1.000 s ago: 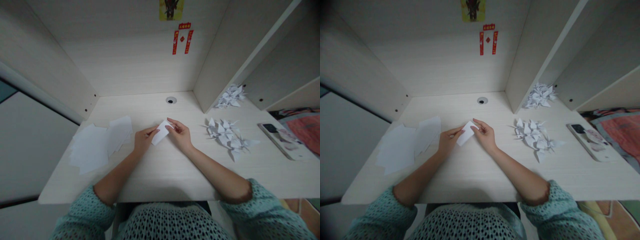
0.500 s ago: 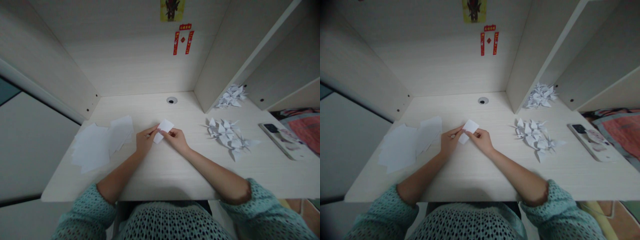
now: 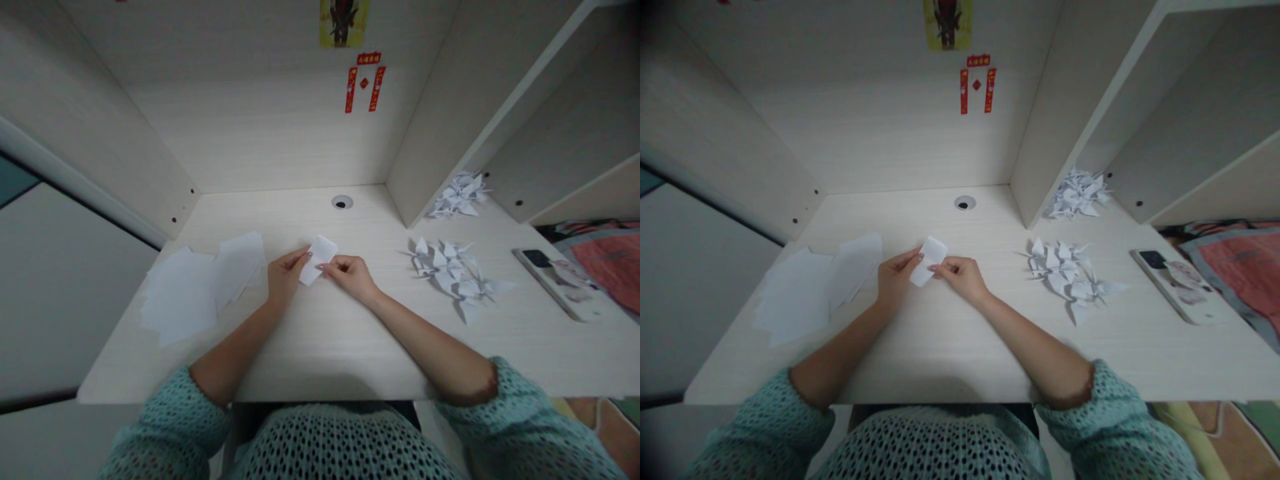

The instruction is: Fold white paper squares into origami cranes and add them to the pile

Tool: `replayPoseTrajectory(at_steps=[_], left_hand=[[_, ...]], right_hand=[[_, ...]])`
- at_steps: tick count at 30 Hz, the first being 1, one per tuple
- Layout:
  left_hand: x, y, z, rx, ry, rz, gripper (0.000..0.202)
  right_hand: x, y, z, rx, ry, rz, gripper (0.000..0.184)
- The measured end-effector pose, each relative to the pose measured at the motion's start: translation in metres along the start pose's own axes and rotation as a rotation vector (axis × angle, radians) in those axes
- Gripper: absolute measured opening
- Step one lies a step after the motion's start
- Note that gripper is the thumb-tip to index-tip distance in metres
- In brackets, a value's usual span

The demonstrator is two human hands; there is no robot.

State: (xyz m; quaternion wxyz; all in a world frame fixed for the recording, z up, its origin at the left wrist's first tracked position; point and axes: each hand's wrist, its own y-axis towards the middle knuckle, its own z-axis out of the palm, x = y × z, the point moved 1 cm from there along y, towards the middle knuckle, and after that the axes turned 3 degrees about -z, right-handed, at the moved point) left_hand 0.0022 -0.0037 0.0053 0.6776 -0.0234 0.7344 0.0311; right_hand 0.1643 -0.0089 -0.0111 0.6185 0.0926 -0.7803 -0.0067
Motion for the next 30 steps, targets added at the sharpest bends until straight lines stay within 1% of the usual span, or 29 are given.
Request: replayPoseTrajectory(at_steps=[2,7,9,11,13,16,18,21,24,25,26,28,30], left_hand=[[0.000,0.001,-0.002,-0.008,0.023,0.007,0.032],[-0.004,-0.002,-0.004,-0.040,0.260,0.122,0.026],[-0.006,-0.004,-0.003,-0.038,0.291,0.143,0.025],[-0.008,-0.005,-0.003,-0.036,0.268,0.126,0.027],[-0.010,-0.005,-0.002,-0.027,0.215,0.104,0.036],[-0.013,-0.004,-0.001,0.003,0.119,0.103,0.064],[-0.012,-0.003,0.000,0.029,0.075,0.093,0.077],[-0.008,-0.003,0.003,0.087,0.035,0.024,0.085],[-0.003,-0.004,0.006,0.063,-0.030,-0.027,0.091],[-0.001,-0.004,0.007,0.072,-0.041,-0.032,0.089],[0.001,-0.005,0.008,0.095,-0.043,-0.034,0.083],[0.003,-0.005,0.009,0.169,-0.016,-0.047,0.061],[0.006,-0.004,0.009,0.203,0.016,-0.067,0.043]], right_hand=[[-0.002,0.000,-0.001,0.032,-0.024,-0.012,0.041],[-0.004,0.000,-0.004,-0.015,-0.157,-0.003,0.042],[-0.003,0.000,-0.003,-0.015,-0.217,-0.038,0.041],[-0.003,-0.001,-0.002,-0.014,-0.233,-0.067,0.040],[-0.003,-0.001,-0.001,-0.022,-0.196,-0.065,0.040],[-0.006,0.000,0.001,-0.059,-0.089,-0.012,0.041],[-0.007,0.001,0.001,-0.106,-0.018,0.029,0.044],[-0.007,0.002,0.001,-0.186,0.045,0.036,0.044],[-0.003,0.002,0.001,-0.245,0.076,0.035,0.045],[-0.002,0.001,0.002,-0.254,0.098,0.043,0.046],[0.000,0.000,0.003,-0.257,0.123,0.052,0.046],[0.002,-0.001,0.004,-0.254,0.173,0.068,0.046],[0.003,-0.001,0.005,-0.243,0.203,0.075,0.046]])
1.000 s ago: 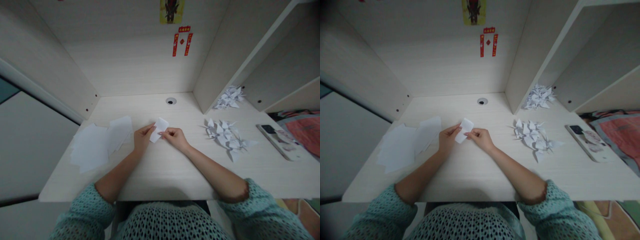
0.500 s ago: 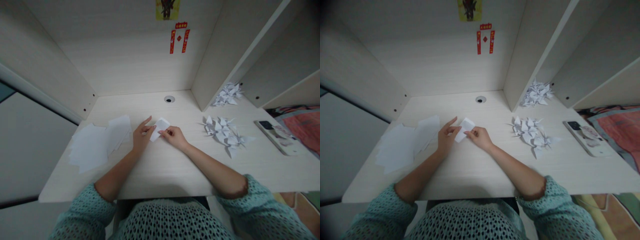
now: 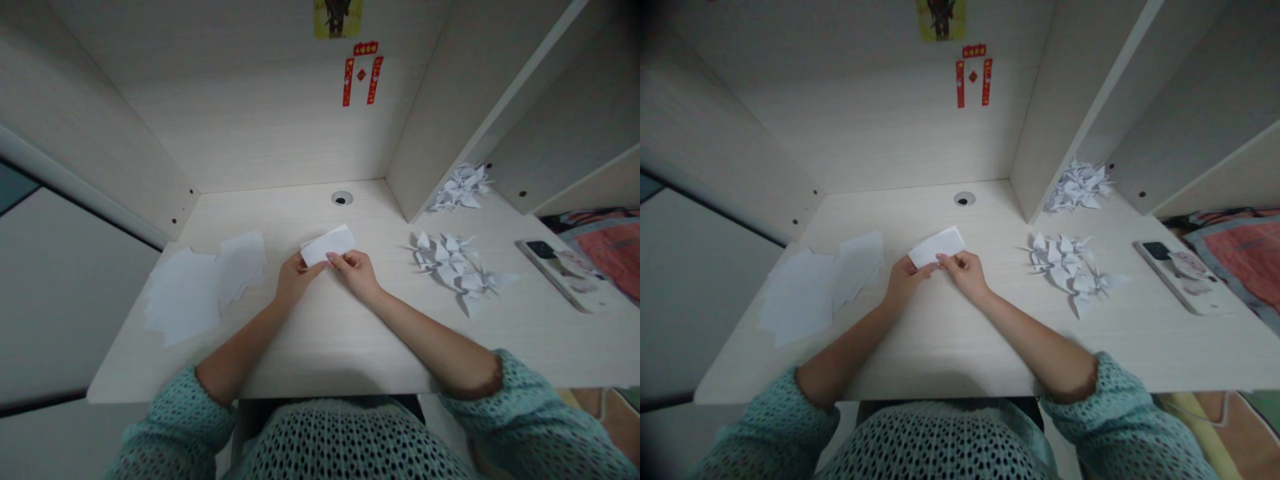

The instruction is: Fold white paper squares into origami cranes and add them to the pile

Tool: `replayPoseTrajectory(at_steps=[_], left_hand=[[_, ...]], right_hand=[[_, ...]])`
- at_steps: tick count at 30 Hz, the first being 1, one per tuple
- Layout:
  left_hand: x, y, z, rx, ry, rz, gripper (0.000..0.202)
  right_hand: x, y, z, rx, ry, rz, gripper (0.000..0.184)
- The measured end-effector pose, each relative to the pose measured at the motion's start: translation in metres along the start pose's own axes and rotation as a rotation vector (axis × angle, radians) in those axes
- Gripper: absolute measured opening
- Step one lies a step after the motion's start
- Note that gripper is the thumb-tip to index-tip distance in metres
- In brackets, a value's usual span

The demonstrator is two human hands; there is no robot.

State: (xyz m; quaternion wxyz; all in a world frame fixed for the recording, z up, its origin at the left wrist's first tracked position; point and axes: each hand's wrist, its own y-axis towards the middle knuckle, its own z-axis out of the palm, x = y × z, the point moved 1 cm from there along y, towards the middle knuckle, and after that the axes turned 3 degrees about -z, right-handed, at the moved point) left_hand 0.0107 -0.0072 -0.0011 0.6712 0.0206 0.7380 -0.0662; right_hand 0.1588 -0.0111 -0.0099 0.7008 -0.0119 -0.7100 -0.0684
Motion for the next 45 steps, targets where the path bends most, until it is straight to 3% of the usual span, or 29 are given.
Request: replayPoseTrajectory(at_steps=[9,21,29,45], left_hand=[[-0.003,0.001,-0.001,-0.014,-0.016,-0.086,0.034],[-0.007,-0.001,0.000,-0.057,-0.006,-0.042,0.030],[-0.007,0.004,-0.001,-0.086,-0.058,-0.129,0.033],[0.003,0.011,-0.006,-0.097,-0.073,-0.147,0.035]], right_hand=[[0.000,-0.002,0.001,0.015,0.057,0.009,0.041],[0.001,-0.002,0.001,0.000,0.036,0.042,0.042],[0.005,0.000,-0.003,-0.044,-0.001,0.050,0.042],[0.003,0.009,-0.014,-0.031,0.179,0.107,0.036]])
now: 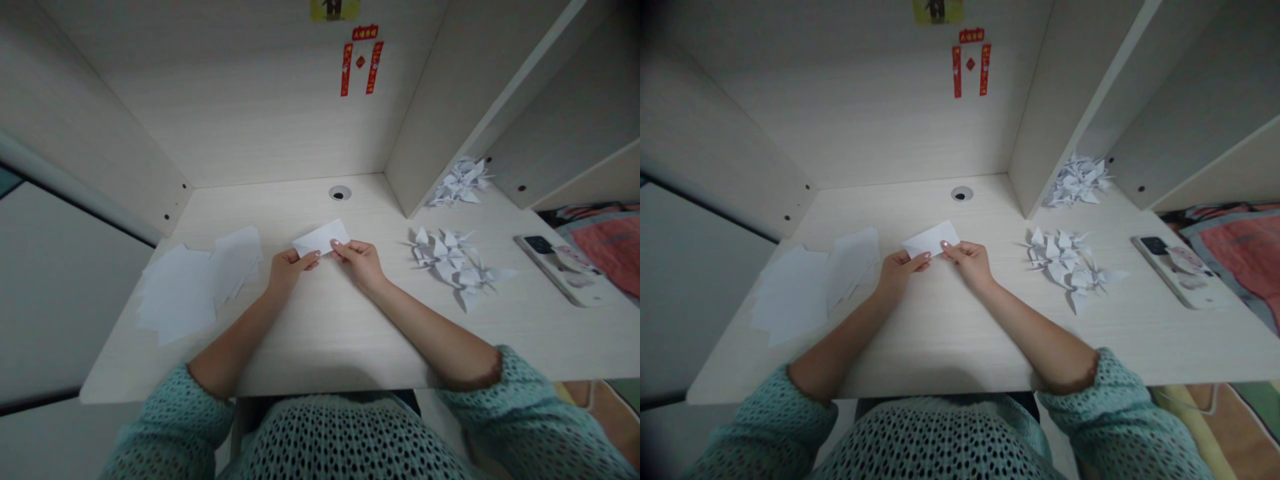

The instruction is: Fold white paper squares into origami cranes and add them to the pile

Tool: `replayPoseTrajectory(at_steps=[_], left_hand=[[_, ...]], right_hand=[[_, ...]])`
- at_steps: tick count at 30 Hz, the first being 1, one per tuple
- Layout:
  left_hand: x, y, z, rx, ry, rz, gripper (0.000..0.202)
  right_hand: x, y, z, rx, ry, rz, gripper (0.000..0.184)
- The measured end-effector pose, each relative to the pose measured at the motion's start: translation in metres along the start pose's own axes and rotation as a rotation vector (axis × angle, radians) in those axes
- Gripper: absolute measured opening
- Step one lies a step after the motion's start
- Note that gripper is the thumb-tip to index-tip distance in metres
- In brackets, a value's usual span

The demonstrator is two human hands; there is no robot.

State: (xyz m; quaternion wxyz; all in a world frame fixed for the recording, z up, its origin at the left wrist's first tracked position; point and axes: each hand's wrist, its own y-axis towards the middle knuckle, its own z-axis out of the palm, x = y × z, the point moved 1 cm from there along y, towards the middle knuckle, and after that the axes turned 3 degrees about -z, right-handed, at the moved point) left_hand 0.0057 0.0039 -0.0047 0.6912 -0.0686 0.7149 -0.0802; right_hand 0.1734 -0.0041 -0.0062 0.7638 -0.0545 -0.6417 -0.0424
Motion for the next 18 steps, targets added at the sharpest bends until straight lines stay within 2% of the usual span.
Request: replayPoseTrajectory(at_steps=[10,18], left_hand=[[-0.002,0.001,0.001,0.017,-0.114,-0.029,0.033],[-0.001,0.004,-0.001,0.040,-0.140,-0.056,0.032]], right_hand=[[-0.004,0.000,0.001,0.036,0.131,-0.013,0.039],[-0.012,-0.001,0.002,0.050,0.075,-0.103,0.049]])
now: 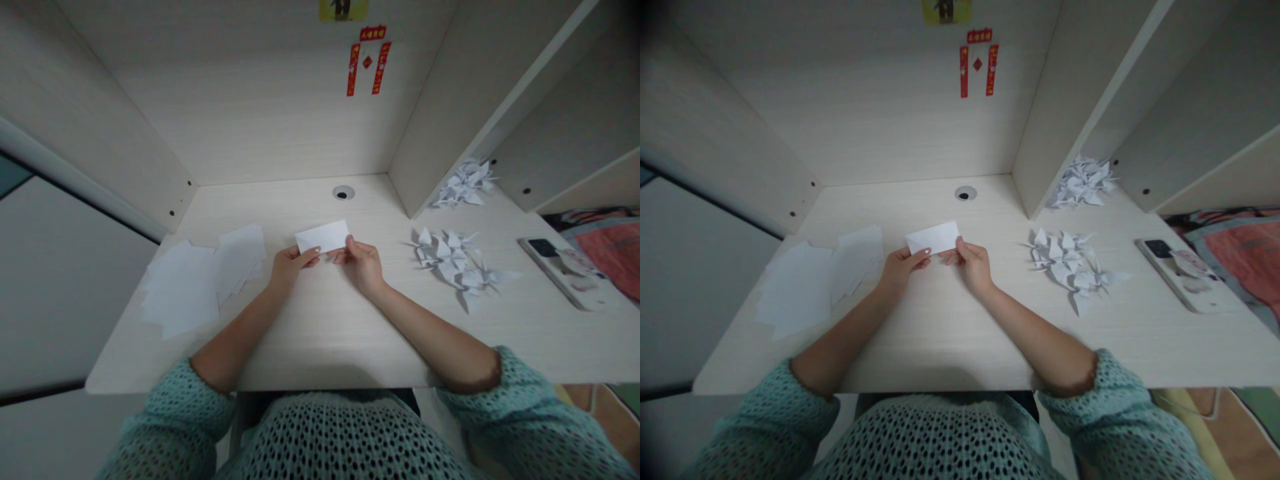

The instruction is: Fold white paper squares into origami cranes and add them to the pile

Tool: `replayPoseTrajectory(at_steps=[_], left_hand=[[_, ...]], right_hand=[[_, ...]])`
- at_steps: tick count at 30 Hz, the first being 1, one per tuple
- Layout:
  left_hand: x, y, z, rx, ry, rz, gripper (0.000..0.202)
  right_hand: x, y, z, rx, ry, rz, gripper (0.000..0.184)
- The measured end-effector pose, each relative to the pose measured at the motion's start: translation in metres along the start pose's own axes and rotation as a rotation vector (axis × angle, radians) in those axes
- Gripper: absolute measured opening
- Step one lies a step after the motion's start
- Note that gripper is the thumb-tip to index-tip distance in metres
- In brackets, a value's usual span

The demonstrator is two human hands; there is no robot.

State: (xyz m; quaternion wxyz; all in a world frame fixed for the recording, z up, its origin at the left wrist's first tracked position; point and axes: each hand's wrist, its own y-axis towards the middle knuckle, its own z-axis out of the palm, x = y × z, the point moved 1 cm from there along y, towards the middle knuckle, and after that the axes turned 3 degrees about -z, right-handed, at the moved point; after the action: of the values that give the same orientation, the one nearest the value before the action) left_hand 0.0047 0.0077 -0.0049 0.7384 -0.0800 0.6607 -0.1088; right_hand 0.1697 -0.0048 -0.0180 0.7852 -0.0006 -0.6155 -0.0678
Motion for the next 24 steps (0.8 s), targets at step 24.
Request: replayPoseTrajectory(at_steps=[24], left_hand=[[-0.001,-0.005,0.001,0.079,0.190,0.154,0.026]], right_hand=[[0.011,-0.007,0.008,0.126,-0.320,0.003,0.039]])
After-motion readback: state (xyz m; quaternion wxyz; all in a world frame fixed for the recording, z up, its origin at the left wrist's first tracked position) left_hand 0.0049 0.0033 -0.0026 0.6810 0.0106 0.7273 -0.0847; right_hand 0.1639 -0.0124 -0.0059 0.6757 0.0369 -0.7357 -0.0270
